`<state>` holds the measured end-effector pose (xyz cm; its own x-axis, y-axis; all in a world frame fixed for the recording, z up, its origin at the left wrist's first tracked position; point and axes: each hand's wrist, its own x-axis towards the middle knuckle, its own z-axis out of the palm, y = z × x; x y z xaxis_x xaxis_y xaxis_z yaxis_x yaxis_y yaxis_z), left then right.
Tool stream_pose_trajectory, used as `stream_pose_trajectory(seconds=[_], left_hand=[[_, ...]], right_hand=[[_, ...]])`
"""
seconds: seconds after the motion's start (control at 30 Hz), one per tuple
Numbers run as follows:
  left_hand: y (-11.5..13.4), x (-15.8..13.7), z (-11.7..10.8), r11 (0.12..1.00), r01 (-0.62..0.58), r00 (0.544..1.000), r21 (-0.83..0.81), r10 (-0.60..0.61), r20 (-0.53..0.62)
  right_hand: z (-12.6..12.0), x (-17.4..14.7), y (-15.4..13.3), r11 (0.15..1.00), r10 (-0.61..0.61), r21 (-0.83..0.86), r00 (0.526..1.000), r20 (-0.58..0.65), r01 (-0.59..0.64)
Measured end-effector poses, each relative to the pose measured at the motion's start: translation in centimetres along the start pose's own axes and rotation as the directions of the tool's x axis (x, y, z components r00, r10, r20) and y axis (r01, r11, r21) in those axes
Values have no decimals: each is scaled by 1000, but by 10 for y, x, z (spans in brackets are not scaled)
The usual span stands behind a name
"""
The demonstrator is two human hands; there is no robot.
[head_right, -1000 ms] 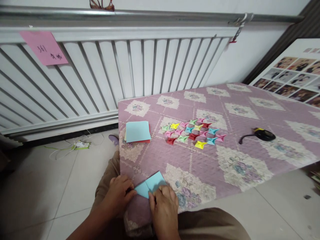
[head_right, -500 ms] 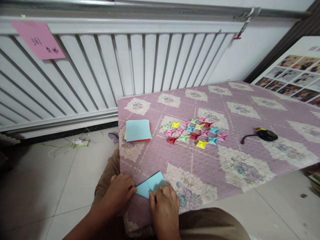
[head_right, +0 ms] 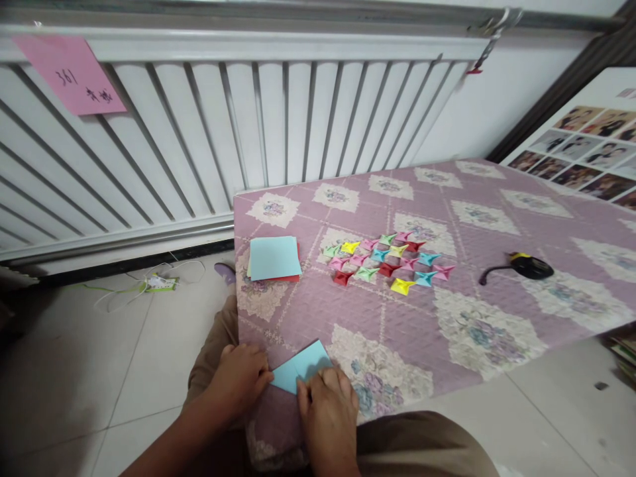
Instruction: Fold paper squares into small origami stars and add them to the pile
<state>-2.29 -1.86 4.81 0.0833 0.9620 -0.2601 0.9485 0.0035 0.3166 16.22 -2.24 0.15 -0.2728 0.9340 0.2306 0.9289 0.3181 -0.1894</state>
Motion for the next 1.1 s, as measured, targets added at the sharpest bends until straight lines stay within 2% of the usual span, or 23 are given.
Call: stream_pose_trajectory(seconds=[0.3,0.63,0.73,0.8,0.9,1.0,1.1], left_hand=[[1,3,-5,1000,9,995,10,-9,98],[-2,2,-4,1000,4,997,-14,-3,78],[-6,3,0,999,-46,998,-24,47,49],[-11,4,6,991,-134,991,10,134,22],[-20,6,15,933,-346,936,99,351,-36],[-28,8,19,806,-560,806,192,584,-98],[-30,7,17,677,-683,678,273,727,-108]], right_hand=[[-4,1,-3,999,20,-32,998,53,-19],[-5,-1,-4,999,40,3,999,15,-40],[-5,-2,-2,998,53,35,999,7,-53],[-4,-2,-1,996,58,62,998,4,-58],[-2,-3,0,994,65,87,998,-18,-63],[1,-5,1,992,65,112,997,-41,-60],[4,-6,4,989,64,140,996,-54,-56]])
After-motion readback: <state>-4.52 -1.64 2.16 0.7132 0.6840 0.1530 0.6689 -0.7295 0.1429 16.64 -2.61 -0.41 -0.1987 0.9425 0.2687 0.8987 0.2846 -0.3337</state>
